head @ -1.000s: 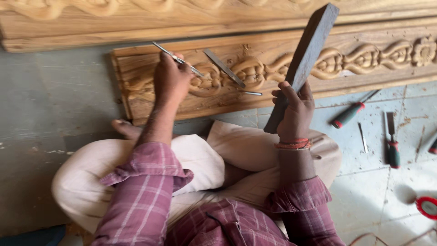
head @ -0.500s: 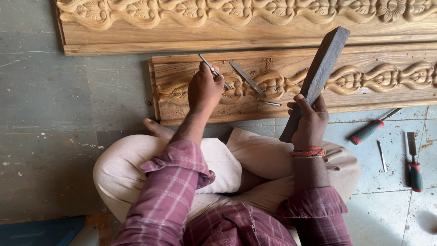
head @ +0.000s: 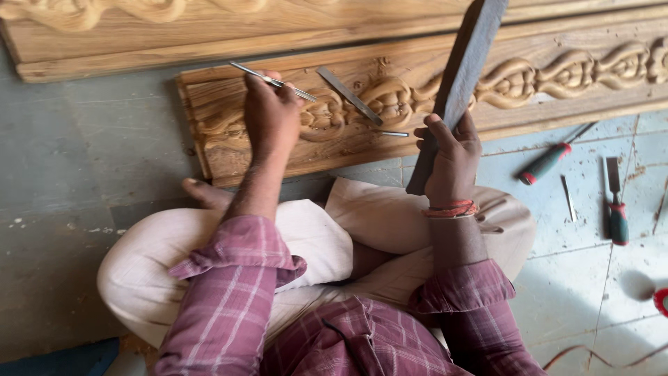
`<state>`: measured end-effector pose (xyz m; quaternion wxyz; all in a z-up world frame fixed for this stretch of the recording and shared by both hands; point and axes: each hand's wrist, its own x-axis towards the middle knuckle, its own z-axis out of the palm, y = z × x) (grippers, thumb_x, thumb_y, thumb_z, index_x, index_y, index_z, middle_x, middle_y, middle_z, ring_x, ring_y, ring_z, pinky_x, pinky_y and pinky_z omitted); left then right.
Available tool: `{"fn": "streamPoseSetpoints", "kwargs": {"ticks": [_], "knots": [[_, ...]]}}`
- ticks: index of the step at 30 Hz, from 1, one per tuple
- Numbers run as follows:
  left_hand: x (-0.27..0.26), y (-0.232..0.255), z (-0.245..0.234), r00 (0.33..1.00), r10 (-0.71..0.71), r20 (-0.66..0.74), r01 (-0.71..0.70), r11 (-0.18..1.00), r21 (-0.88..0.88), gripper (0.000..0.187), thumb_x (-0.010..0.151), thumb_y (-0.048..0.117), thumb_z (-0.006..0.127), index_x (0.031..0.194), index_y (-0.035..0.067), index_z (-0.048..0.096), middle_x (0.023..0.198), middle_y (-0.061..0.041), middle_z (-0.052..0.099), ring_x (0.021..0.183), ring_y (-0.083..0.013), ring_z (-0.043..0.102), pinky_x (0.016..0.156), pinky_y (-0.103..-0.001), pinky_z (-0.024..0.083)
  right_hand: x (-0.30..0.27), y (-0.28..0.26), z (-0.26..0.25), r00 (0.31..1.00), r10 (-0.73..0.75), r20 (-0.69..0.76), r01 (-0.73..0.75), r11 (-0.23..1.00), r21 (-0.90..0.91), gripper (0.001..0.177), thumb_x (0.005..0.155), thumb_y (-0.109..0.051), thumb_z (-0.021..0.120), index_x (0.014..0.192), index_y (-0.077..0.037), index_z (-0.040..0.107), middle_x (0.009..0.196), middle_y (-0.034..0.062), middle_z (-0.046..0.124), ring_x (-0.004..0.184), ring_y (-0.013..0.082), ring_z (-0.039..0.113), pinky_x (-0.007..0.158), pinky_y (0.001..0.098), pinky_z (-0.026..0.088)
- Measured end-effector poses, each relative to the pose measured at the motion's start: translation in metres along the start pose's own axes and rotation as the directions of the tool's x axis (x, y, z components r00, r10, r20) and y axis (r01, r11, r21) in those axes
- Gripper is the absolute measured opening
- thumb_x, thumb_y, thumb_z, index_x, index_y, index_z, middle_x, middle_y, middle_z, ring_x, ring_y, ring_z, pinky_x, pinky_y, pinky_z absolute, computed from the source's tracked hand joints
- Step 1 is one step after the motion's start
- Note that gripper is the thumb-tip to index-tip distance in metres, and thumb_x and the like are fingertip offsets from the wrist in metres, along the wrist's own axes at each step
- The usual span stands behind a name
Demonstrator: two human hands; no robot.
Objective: The person carves intricate floral patterns into a wooden plank using a chisel and mallet. They then switch to sanding the carved surface with a sanding block to smooth the details.
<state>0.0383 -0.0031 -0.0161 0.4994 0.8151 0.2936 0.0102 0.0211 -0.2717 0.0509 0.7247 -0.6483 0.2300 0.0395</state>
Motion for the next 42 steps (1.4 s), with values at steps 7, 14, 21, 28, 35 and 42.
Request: {"fn": "streamPoseSetpoints", "kwargs": {"ticks": [7, 14, 21, 28, 35, 42], "knots": [[-0.003, 0.018, -0.013, 0.986, -0.035, 0.166, 0.041, 0.999, -0.030, 0.025, 0.100, 0.007, 0.061, 0.118, 0.001, 0.045, 0.097, -0.011, 0.072, 0.080, -0.0170, 0.081, 0.066, -0.028, 0.065, 0.000, -0.004, 0.004, 0.999, 0.034, -0.006, -0.034, 0.999, -0.027, 0.026, 0.096, -0.012, 0.073, 0.120, -0.007, 0.065, 0.094, 0.0008, 0.068, 0.079, 0.0123, 0.070, 0.068, 0.0264, 0.056], [-0.008, 0.017, -0.010, 0.987, 0.026, 0.157, -0.038, 0.997, 0.074, 0.024, 0.101, 0.007, 0.063, 0.117, 0.002, 0.047, 0.093, -0.011, 0.074, 0.079, -0.0162, 0.079, 0.067, -0.031, 0.064, 0.002, -0.001, 0.006, 1.000, 0.012, 0.029, -0.012, 1.000, -0.016, 0.029, 0.097, -0.010, 0.075, 0.123, -0.004, 0.065, 0.095, 0.0017, 0.069, 0.078, 0.0118, 0.071, 0.068, 0.0247, 0.055], [-0.008, 0.012, -0.009, 0.986, 0.054, 0.160, -0.070, 0.993, 0.097, 0.023, 0.101, 0.006, 0.063, 0.117, 0.003, 0.047, 0.093, -0.010, 0.074, 0.081, -0.0153, 0.080, 0.068, -0.030, 0.065, -0.001, 0.006, 0.005, 0.996, -0.033, 0.078, 0.035, 0.999, -0.033, 0.042, 0.099, -0.009, 0.074, 0.138, -0.001, 0.060, 0.098, 0.0021, 0.070, 0.079, 0.0096, 0.069, 0.069, 0.0231, 0.055], [-0.019, 0.014, -0.009, 0.940, 0.340, 0.028, -0.330, 0.885, 0.328, 0.027, 0.094, 0.011, 0.075, 0.110, 0.005, 0.055, 0.089, -0.009, 0.075, 0.080, -0.0270, 0.076, 0.068, -0.042, 0.060, -0.013, -0.015, 0.024, 0.948, -0.197, 0.248, 0.225, 0.970, -0.089, 0.063, 0.103, -0.011, 0.077, 0.155, 0.002, 0.044, 0.115, 0.0036, 0.072, 0.092, 0.0096, 0.069, 0.080, 0.0258, 0.061], [-0.026, 0.022, -0.009, 0.980, 0.190, 0.057, -0.197, 0.894, 0.402, 0.021, 0.094, 0.019, 0.072, 0.102, 0.005, 0.060, 0.088, -0.008, 0.077, 0.079, -0.0250, 0.077, 0.069, -0.043, 0.060, -0.013, -0.094, 0.069, 0.493, -0.438, 0.752, 0.870, 0.270, -0.413, 0.054, 0.102, -0.019, 0.084, 0.147, -0.012, 0.057, 0.117, 0.0056, 0.069, 0.098, 0.0171, 0.072, 0.084, 0.0320, 0.060], [-0.027, 0.021, -0.006, 0.986, 0.166, 0.016, -0.160, 0.912, 0.378, 0.019, 0.091, 0.022, 0.073, 0.088, 0.005, 0.066, 0.081, -0.010, 0.077, 0.075, -0.0282, 0.077, 0.072, -0.044, 0.060, -0.001, -0.114, 0.103, 0.171, -0.380, 0.909, 0.913, -0.287, -0.292, 0.039, 0.103, -0.022, 0.069, 0.141, -0.023, 0.064, 0.109, -0.0008, 0.067, 0.095, 0.0208, 0.067, 0.073, 0.0369, 0.053]]}}
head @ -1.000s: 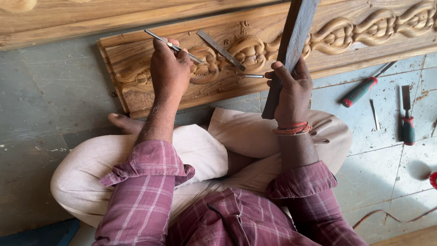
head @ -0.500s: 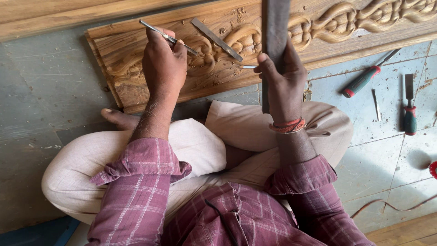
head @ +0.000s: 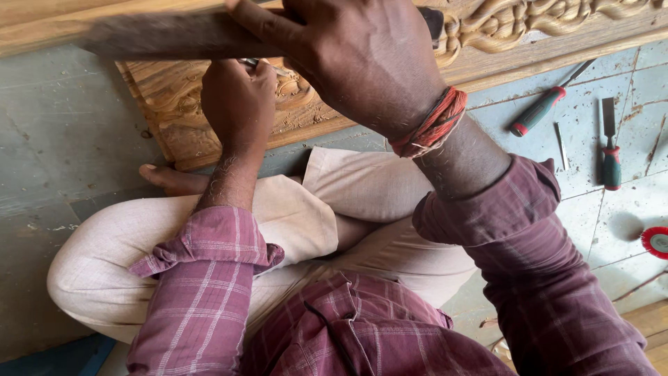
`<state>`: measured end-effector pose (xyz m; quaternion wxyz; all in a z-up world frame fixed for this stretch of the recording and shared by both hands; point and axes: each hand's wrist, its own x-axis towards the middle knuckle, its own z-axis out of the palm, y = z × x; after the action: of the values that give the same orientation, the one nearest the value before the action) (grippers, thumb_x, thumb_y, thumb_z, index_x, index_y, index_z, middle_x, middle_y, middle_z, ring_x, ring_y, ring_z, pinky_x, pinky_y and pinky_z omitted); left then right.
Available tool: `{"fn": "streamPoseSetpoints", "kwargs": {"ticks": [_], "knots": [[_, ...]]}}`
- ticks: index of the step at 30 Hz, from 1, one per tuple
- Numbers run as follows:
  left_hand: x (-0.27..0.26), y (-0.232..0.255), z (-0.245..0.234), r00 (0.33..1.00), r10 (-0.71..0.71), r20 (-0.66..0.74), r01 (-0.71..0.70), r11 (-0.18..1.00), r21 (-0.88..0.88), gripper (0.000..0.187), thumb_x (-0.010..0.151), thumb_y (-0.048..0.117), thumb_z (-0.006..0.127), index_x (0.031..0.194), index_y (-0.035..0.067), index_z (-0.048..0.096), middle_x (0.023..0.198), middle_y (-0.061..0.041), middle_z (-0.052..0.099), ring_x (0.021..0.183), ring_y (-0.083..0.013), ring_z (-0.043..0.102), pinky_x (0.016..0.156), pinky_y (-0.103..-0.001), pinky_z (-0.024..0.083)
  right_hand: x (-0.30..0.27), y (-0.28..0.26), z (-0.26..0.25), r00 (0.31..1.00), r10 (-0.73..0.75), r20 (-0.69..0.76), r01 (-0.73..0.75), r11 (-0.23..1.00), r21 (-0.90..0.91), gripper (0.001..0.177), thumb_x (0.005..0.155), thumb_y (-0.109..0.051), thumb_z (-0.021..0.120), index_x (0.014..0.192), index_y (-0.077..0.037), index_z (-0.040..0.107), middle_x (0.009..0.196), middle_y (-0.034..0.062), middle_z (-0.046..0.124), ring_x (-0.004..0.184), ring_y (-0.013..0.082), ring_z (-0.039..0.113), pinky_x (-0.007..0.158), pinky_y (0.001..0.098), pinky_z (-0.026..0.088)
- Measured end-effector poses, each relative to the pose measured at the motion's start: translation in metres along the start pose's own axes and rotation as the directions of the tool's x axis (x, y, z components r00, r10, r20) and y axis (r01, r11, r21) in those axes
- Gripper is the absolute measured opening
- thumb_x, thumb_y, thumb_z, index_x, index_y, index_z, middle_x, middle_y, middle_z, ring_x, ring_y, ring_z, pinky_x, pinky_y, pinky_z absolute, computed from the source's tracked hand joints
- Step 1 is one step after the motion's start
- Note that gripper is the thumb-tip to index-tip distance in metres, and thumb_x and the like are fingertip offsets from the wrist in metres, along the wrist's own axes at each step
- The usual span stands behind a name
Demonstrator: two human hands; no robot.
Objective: The person carves intricate floral patterns into a wooden plank using a chisel and mallet. They then switch to sanding the carved surface with a sanding block to smooth the details.
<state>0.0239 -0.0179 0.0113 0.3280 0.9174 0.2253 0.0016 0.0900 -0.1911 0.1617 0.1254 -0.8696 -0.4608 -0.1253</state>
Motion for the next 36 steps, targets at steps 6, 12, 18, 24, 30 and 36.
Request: {"fn": "streamPoseSetpoints", "kwargs": {"ticks": [6, 12, 18, 24, 30, 36], "knots": [[-0.002, -0.003, 0.006, 1.000, -0.005, -0.022, 0.006, 1.000, 0.030, 0.017, 0.091, 0.023, 0.073, 0.088, 0.007, 0.068, 0.083, -0.011, 0.077, 0.078, -0.0312, 0.076, 0.073, -0.045, 0.059, -0.002, 0.001, 0.001, 0.999, -0.025, 0.022, 0.024, 0.999, 0.042, 0.042, 0.105, -0.017, 0.066, 0.146, -0.024, 0.063, 0.104, -0.0001, 0.066, 0.093, 0.0207, 0.067, 0.074, 0.0376, 0.053], [-0.008, -0.004, 0.010, 0.992, -0.010, -0.124, 0.005, 0.999, -0.044, 0.021, 0.087, 0.021, 0.075, 0.094, 0.004, 0.065, 0.083, -0.009, 0.077, 0.077, -0.0275, 0.077, 0.070, -0.043, 0.059, -0.004, 0.001, 0.000, 1.000, 0.000, 0.002, 0.000, 1.000, 0.020, 0.042, 0.103, -0.021, 0.065, 0.145, -0.028, 0.064, 0.108, 0.0002, 0.067, 0.088, 0.0201, 0.066, 0.067, 0.0352, 0.051], [-0.011, 0.001, 0.014, 0.989, -0.077, -0.124, 0.068, 0.995, -0.071, 0.019, 0.088, 0.022, 0.077, 0.090, 0.005, 0.069, 0.080, -0.008, 0.079, 0.076, -0.0248, 0.078, 0.072, -0.042, 0.059, -0.006, 0.002, -0.003, 0.996, -0.054, 0.066, 0.055, 0.998, -0.013, 0.041, 0.106, -0.019, 0.064, 0.146, -0.025, 0.063, 0.105, -0.0007, 0.065, 0.096, 0.0186, 0.065, 0.074, 0.0350, 0.051], [-0.011, 0.001, 0.013, 0.986, -0.159, -0.042, 0.153, 0.982, -0.112, 0.021, 0.093, 0.022, 0.074, 0.087, 0.003, 0.070, 0.079, -0.008, 0.078, 0.074, -0.0211, 0.078, 0.072, -0.039, 0.059, -0.007, 0.000, -0.004, 0.994, -0.064, 0.088, 0.066, 0.998, -0.020, 0.034, 0.111, -0.023, 0.063, 0.144, -0.025, 0.064, 0.110, -0.0019, 0.066, 0.101, 0.0180, 0.065, 0.076, 0.0363, 0.051], [-0.020, 0.003, 0.016, 0.972, -0.141, -0.187, 0.105, 0.977, -0.186, 0.026, 0.086, 0.020, 0.078, 0.088, -0.002, 0.064, 0.077, -0.011, 0.076, 0.072, -0.0235, 0.077, 0.067, -0.039, 0.058, -0.006, -0.005, 0.002, 0.996, -0.086, 0.021, 0.086, 0.996, 0.038, 0.043, 0.107, -0.018, 0.062, 0.149, -0.027, 0.060, 0.109, -0.0007, 0.066, 0.101, 0.0177, 0.065, 0.076, 0.0344, 0.051], [-0.024, 0.010, 0.024, 0.958, -0.177, -0.227, 0.134, 0.972, -0.192, 0.025, 0.085, 0.023, 0.080, 0.085, 0.002, 0.068, 0.079, -0.010, 0.077, 0.074, -0.0238, 0.078, 0.068, -0.038, 0.059, -0.008, -0.003, 0.002, 0.993, -0.094, 0.065, 0.097, 0.995, -0.039, 0.039, 0.107, -0.019, 0.062, 0.146, -0.026, 0.062, 0.109, -0.0021, 0.067, 0.100, 0.0169, 0.065, 0.073, 0.0332, 0.051]]}}
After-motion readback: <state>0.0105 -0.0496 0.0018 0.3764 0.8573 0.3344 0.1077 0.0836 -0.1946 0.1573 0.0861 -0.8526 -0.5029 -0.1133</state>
